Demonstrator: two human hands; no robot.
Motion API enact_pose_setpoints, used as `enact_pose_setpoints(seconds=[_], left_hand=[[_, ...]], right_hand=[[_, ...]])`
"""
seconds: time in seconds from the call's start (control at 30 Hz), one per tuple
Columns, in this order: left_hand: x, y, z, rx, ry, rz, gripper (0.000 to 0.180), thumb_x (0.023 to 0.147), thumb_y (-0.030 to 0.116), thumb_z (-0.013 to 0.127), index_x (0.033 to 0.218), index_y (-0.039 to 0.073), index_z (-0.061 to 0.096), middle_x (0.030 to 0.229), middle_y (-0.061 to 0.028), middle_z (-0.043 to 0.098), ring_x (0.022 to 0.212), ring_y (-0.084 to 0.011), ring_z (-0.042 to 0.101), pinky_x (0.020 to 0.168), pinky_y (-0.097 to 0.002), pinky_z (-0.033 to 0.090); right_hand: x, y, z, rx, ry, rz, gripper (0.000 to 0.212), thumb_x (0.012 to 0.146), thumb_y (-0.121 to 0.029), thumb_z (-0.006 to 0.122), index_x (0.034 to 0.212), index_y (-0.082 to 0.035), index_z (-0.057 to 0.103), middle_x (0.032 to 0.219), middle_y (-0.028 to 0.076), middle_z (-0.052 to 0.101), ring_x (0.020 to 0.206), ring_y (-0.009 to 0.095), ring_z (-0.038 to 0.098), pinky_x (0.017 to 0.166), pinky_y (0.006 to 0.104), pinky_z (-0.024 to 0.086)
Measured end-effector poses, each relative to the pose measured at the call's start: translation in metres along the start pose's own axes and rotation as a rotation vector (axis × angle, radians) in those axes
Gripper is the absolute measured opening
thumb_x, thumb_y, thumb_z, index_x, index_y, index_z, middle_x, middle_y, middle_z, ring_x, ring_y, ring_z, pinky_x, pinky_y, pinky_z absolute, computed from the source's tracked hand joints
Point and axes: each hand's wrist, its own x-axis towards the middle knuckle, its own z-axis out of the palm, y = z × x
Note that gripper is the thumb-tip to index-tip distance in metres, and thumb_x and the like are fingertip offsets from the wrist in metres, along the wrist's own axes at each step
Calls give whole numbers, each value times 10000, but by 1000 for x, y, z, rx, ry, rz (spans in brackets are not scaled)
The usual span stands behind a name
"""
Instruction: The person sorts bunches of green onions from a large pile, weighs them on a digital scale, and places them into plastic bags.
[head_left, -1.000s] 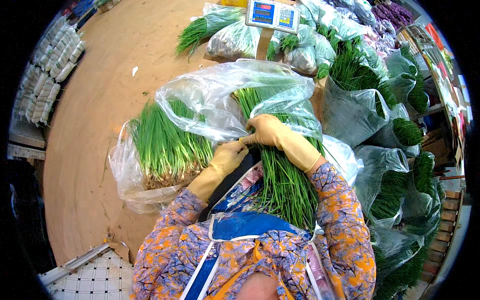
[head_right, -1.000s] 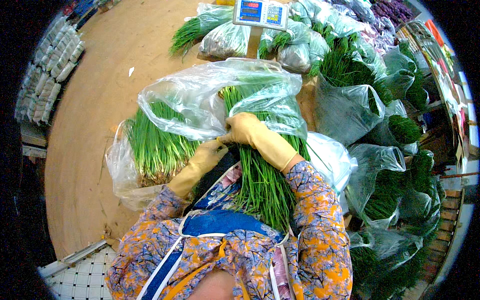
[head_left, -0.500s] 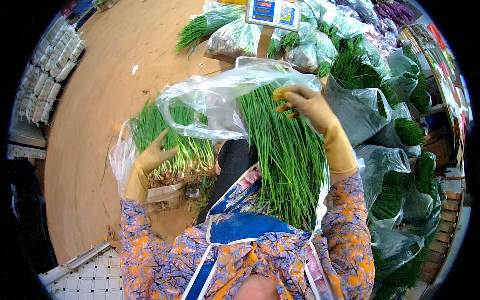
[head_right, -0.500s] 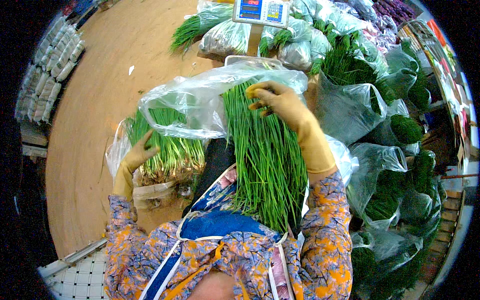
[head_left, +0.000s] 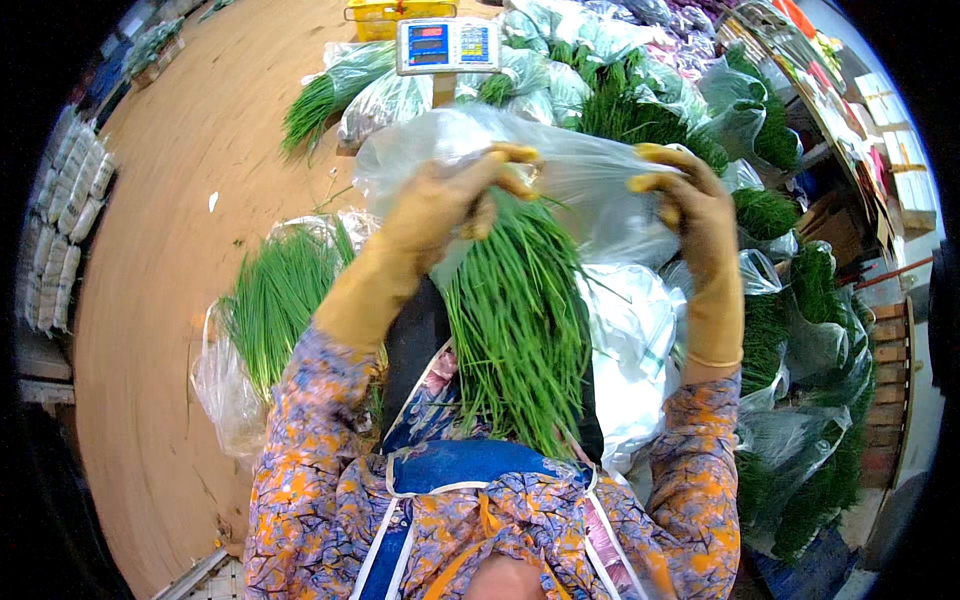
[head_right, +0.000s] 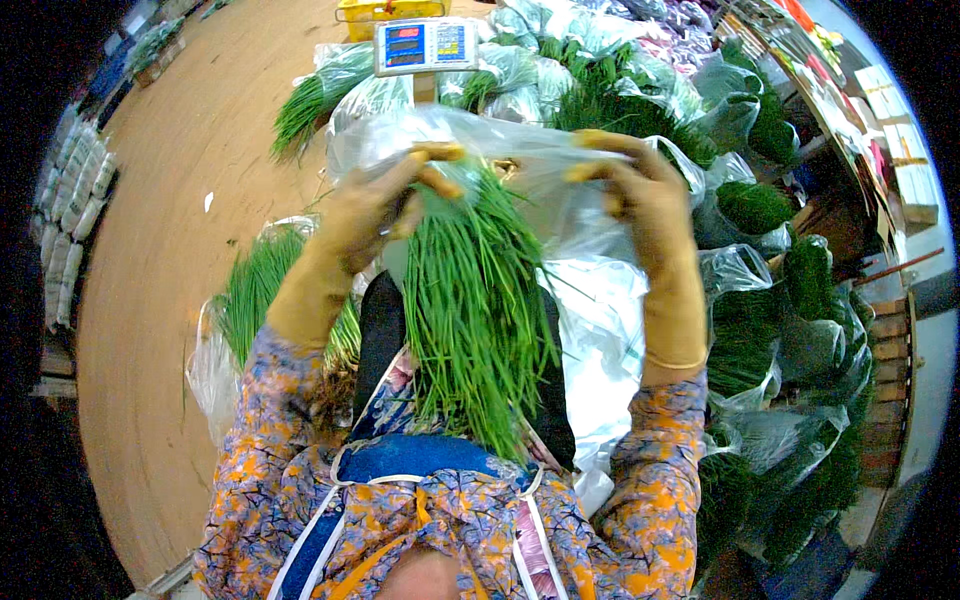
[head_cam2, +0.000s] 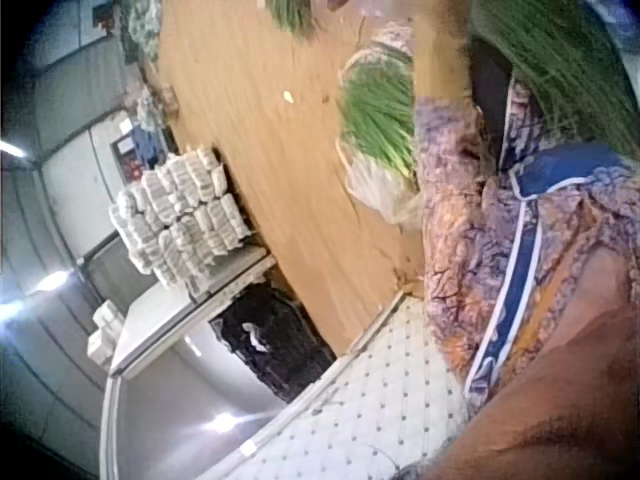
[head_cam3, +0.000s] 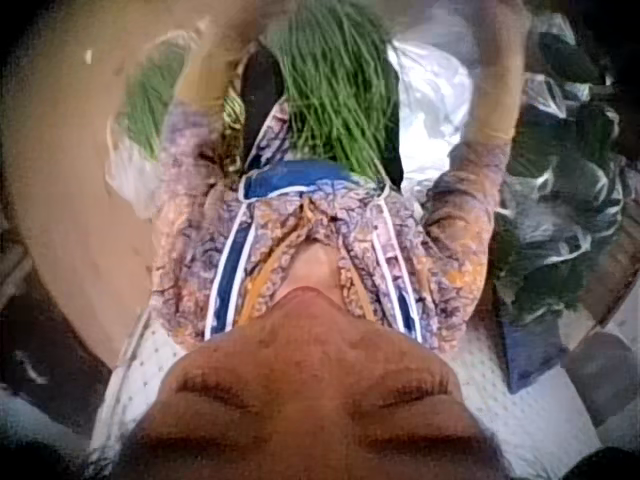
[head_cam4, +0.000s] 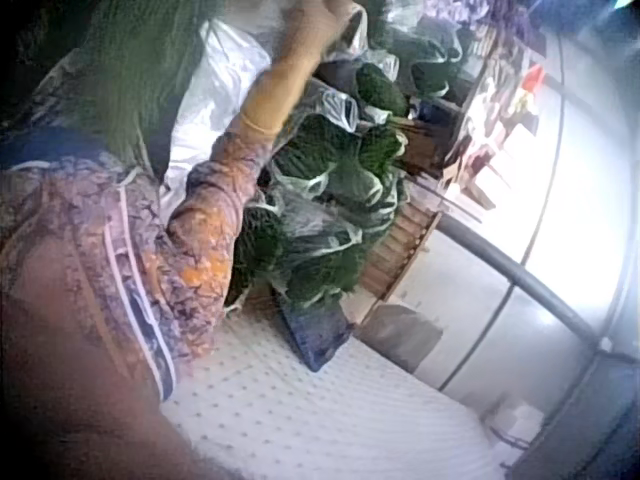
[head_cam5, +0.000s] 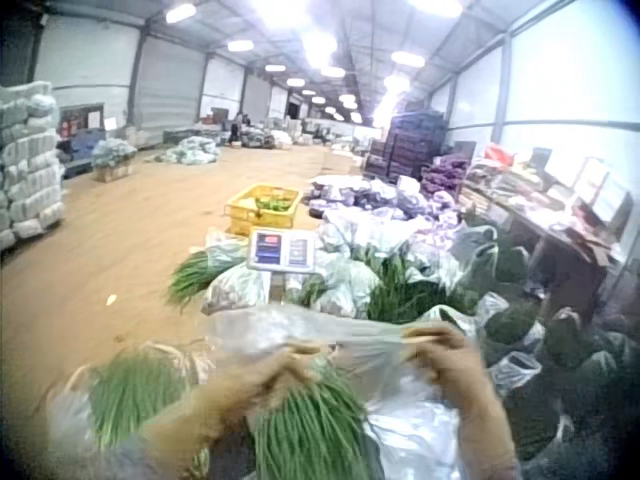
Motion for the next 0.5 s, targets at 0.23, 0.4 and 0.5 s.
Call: enact_pose_setpoints(seconds=[0.23,0.4,0.5], left_hand=[[39,4,26,174,64,117,569,784,497,517,909,-54,578,748,-130,604,541,-148,558,505,-260,441],[21,42,39,1183,-126,362,448,807,440,471,870,18,609,725,-151,592,663,-250,587,612,-353,455],[-7,55,33,1261,-95,56,339,800,322,559,1006,55,601,868,-151,624,763,-267,602,685,-357,468]], right_hand=[[1,-10,56,53,-242,53,219,793,-172,571,933,-9,531,800,83,607,623,119,582,475,214,441],[1,6,99,-638,-588,-315,217,798,-155,550,947,3,560,918,124,591,852,163,572,683,278,466],[6,20,92,94,-424,154,274,855,-199,456,962,28,565,910,128,589,865,188,558,731,306,456]])
